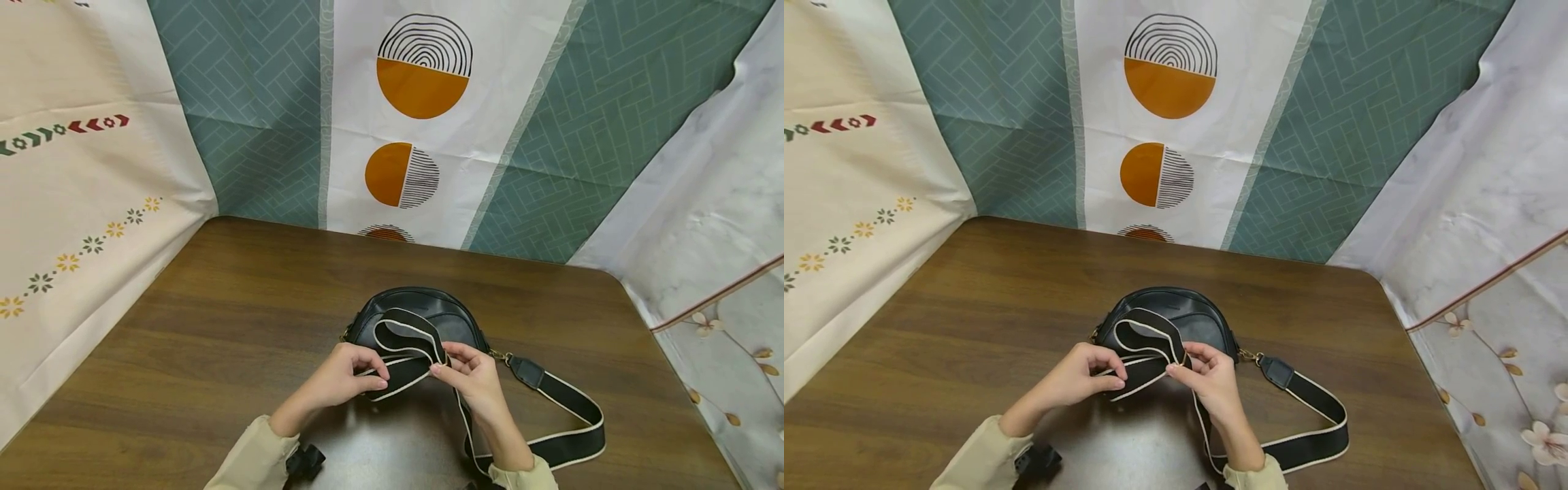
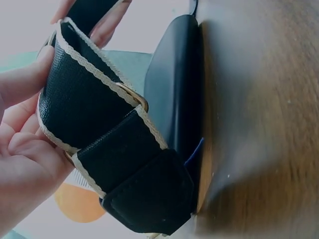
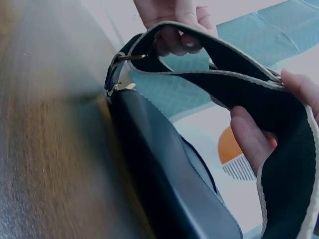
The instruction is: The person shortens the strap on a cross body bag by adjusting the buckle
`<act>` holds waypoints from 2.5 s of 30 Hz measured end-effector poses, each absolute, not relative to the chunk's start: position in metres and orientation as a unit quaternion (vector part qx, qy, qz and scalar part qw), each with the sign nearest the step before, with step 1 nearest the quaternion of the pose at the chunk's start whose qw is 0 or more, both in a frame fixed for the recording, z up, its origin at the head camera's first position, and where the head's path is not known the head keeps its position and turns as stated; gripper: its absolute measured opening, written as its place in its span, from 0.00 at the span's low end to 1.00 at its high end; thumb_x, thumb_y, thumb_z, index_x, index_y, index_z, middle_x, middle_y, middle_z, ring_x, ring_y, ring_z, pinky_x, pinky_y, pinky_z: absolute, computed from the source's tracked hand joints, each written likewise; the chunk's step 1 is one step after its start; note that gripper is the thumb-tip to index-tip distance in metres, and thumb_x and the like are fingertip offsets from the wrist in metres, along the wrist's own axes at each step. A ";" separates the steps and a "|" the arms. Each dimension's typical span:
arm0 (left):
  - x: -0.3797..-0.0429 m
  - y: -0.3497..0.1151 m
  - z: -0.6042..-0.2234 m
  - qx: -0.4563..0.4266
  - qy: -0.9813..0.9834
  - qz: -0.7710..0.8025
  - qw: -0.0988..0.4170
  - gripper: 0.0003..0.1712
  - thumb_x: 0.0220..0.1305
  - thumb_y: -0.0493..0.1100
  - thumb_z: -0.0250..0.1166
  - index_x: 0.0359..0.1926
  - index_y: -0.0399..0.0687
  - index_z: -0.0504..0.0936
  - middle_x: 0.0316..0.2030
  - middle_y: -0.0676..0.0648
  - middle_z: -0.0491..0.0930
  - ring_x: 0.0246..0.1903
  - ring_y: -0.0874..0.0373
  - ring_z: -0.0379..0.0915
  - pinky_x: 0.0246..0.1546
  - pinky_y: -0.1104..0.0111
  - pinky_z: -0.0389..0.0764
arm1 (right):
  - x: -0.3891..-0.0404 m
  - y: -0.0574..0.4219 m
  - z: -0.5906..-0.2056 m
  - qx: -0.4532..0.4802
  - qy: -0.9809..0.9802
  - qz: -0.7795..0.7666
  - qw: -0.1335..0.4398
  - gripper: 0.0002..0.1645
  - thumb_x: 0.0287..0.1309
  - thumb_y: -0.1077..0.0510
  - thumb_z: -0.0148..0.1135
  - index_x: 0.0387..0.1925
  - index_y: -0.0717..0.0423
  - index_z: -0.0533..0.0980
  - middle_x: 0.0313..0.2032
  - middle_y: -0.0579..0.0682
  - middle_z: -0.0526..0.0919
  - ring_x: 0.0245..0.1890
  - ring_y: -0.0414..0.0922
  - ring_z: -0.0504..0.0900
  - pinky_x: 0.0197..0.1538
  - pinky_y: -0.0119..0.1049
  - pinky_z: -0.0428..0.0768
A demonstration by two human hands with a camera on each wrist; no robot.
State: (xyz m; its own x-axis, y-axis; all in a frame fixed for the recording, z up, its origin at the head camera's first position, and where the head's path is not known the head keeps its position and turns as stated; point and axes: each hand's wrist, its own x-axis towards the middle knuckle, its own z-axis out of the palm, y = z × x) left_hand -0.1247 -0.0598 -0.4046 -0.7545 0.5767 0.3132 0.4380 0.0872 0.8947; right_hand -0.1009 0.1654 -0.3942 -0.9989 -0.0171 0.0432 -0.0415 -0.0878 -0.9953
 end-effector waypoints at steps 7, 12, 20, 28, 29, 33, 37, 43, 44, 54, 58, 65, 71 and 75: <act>-0.127 -0.067 -0.401 0.360 0.737 0.568 0.072 0.02 0.48 0.30 0.65 0.24 0.35 0.80 0.20 0.48 0.78 0.21 0.69 0.69 0.26 0.73 0.72 | -0.099 0.173 -0.396 0.058 -0.689 0.723 0.006 0.24 0.37 0.79 0.61 0.41 0.84 0.67 0.31 0.47 0.80 0.29 0.37 0.78 0.31 0.28 0.77; -0.130 -0.071 -0.399 0.377 0.722 0.575 0.074 0.03 0.50 0.30 0.65 0.25 0.36 0.78 0.20 0.47 0.78 0.23 0.69 0.69 0.28 0.72 0.73 | -0.099 0.177 -0.398 0.108 -0.682 0.724 -0.005 0.25 0.38 0.79 0.62 0.41 0.86 0.65 0.31 0.45 0.80 0.30 0.37 0.78 0.32 0.28 0.77; -0.131 -0.078 -0.399 0.393 0.667 0.629 0.076 0.03 0.51 0.26 0.61 0.26 0.34 0.76 0.21 0.41 0.76 0.25 0.66 0.69 0.26 0.72 0.73 | -0.099 0.182 -0.401 0.139 -0.695 0.706 -0.006 0.25 0.37 0.79 0.62 0.41 0.87 0.64 0.32 0.42 0.79 0.32 0.35 0.78 0.32 0.26 0.76; -0.139 -0.075 -0.402 0.429 0.619 0.656 0.053 0.06 0.49 0.22 0.58 0.24 0.34 0.75 0.21 0.41 0.73 0.24 0.62 0.68 0.24 0.72 0.71 | -0.104 0.191 -0.401 0.213 -0.701 0.679 -0.049 0.22 0.41 0.75 0.63 0.38 0.83 0.66 0.30 0.43 0.77 0.29 0.37 0.78 0.32 0.28 0.77; -0.140 -0.074 -0.403 0.432 0.615 0.657 0.051 0.07 0.48 0.22 0.58 0.24 0.34 0.75 0.21 0.42 0.73 0.24 0.62 0.68 0.24 0.71 0.71 | -0.104 0.191 -0.400 0.215 -0.707 0.672 -0.048 0.21 0.40 0.75 0.63 0.38 0.83 0.66 0.30 0.43 0.77 0.29 0.36 0.78 0.32 0.28 0.77; -0.142 -0.074 -0.404 0.439 0.604 0.663 0.047 0.06 0.48 0.23 0.58 0.24 0.36 0.75 0.21 0.47 0.73 0.25 0.63 0.68 0.25 0.72 0.70 | -0.105 0.190 -0.397 0.227 -0.731 0.642 -0.037 0.20 0.40 0.75 0.64 0.38 0.79 0.69 0.32 0.45 0.74 0.30 0.35 0.75 0.32 0.27 0.75; -0.142 -0.076 -0.403 0.430 0.600 0.672 0.061 0.05 0.48 0.24 0.58 0.25 0.33 0.77 0.22 0.44 0.74 0.25 0.62 0.67 0.25 0.72 0.70 | -0.105 0.190 -0.397 0.253 -0.741 0.622 -0.018 0.16 0.38 0.75 0.65 0.34 0.74 0.72 0.30 0.47 0.70 0.29 0.35 0.72 0.31 0.27 0.74; -0.143 -0.085 -0.405 0.414 0.568 0.708 0.069 0.07 0.47 0.19 0.55 0.26 0.28 0.76 0.22 0.41 0.73 0.26 0.61 0.66 0.25 0.74 0.69 | -0.105 0.194 -0.398 0.247 -0.748 0.615 -0.004 0.17 0.36 0.76 0.66 0.33 0.73 0.72 0.31 0.46 0.73 0.24 0.35 0.73 0.25 0.27 0.74; -0.143 -0.086 -0.405 0.409 0.562 0.715 0.073 0.07 0.47 0.19 0.54 0.26 0.27 0.76 0.22 0.41 0.73 0.26 0.61 0.66 0.25 0.74 0.70 | -0.105 0.195 -0.398 0.244 -0.751 0.614 -0.005 0.18 0.36 0.75 0.66 0.34 0.73 0.72 0.32 0.47 0.75 0.23 0.36 0.74 0.24 0.28 0.74; -0.143 -0.088 -0.406 0.380 0.587 0.706 0.109 0.04 0.51 0.23 0.55 0.25 0.28 0.76 0.23 0.46 0.74 0.25 0.64 0.67 0.26 0.75 0.70 | -0.104 0.198 -0.397 0.247 -0.744 0.621 0.019 0.21 0.35 0.77 0.65 0.38 0.76 0.71 0.36 0.47 0.76 0.26 0.38 0.76 0.26 0.30 0.76; -0.142 -0.082 -0.406 0.402 0.629 0.655 0.116 0.03 0.54 0.25 0.56 0.28 0.31 0.76 0.24 0.40 0.75 0.26 0.64 0.68 0.27 0.73 0.71 | -0.103 0.195 -0.397 0.239 -0.728 0.642 0.019 0.22 0.36 0.78 0.64 0.39 0.79 0.69 0.37 0.46 0.76 0.29 0.38 0.78 0.28 0.31 0.77; -0.142 -0.071 -0.404 0.418 0.644 0.624 0.143 0.03 0.55 0.27 0.56 0.29 0.34 0.75 0.23 0.40 0.75 0.25 0.65 0.67 0.25 0.73 0.70 | -0.102 0.190 -0.396 0.212 -0.706 0.675 0.015 0.21 0.35 0.79 0.63 0.38 0.80 0.69 0.36 0.47 0.76 0.28 0.40 0.79 0.29 0.31 0.78; -0.143 -0.062 -0.399 0.414 0.630 0.638 0.154 0.03 0.57 0.29 0.57 0.33 0.33 0.74 0.28 0.45 0.75 0.29 0.63 0.70 0.30 0.71 0.73 | -0.103 0.190 -0.396 0.237 -0.710 0.663 0.006 0.23 0.37 0.78 0.63 0.40 0.80 0.68 0.37 0.45 0.76 0.29 0.39 0.78 0.29 0.31 0.77; -0.144 -0.052 -0.396 0.412 0.631 0.637 0.162 0.05 0.58 0.31 0.58 0.36 0.32 0.75 0.30 0.46 0.76 0.30 0.63 0.70 0.34 0.70 0.73 | -0.104 0.190 -0.396 0.257 -0.723 0.641 0.003 0.22 0.38 0.77 0.64 0.40 0.76 0.69 0.38 0.46 0.76 0.28 0.38 0.76 0.29 0.30 0.77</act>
State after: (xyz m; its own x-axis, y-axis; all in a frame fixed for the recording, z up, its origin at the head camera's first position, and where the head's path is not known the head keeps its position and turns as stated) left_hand -0.1436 -0.0520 -0.3961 -0.6076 0.7264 0.3210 0.3147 -0.1509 0.9371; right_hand -0.1043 0.1895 -0.3956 -0.8677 -0.3677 0.3347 -0.3765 0.0462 -0.9253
